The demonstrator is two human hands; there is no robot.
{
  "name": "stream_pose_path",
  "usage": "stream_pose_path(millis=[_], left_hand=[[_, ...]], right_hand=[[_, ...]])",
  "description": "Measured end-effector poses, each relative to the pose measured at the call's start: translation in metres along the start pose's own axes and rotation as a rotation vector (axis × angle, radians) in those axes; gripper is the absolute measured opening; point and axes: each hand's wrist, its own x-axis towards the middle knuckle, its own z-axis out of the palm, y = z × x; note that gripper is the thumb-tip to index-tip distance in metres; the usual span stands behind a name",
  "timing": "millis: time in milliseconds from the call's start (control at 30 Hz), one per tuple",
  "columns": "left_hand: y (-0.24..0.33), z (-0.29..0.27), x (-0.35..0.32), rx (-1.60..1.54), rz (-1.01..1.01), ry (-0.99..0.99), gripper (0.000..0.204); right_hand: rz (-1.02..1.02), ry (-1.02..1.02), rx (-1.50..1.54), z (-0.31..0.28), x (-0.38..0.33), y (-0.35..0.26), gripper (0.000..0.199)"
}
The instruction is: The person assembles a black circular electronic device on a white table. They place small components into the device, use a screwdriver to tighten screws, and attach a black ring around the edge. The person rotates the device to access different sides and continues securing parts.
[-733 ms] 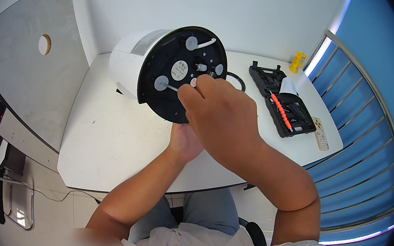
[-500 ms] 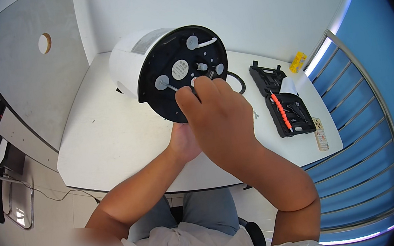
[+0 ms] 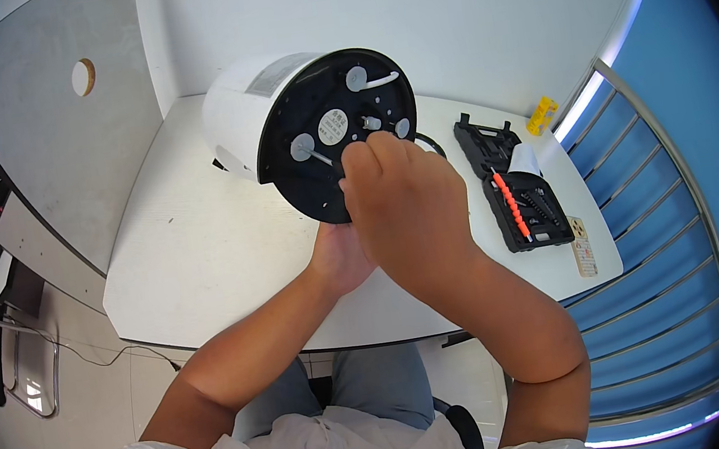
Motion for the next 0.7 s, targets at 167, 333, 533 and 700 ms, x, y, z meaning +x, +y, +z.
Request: stream_pose_path(millis=[167,333,533,700], left_hand=[[-0.004,-0.004,0.002,-0.017,0.006,0.025,0.06],[0.0,-0.012,0.003,0.026,-0.01,0.087,0.059],[0.002,-0.014,0.001,0.031,-0.063,0.16,0.059],[-0.005,-0.019,0.007,0.068,-0.058,0.188,0.062]], right_hand=[[0.084,-0.065,0.089,-0.001,0.002,0.004,0.01],[0.163,-0.094,0.256,-0.006,0.001,0.004,0.014],[0.725,0.194,0.702,0.024,-0.028,0.061,0.01],[1.047,0.343,1.236,0.12,-0.069,0.107,0.033]])
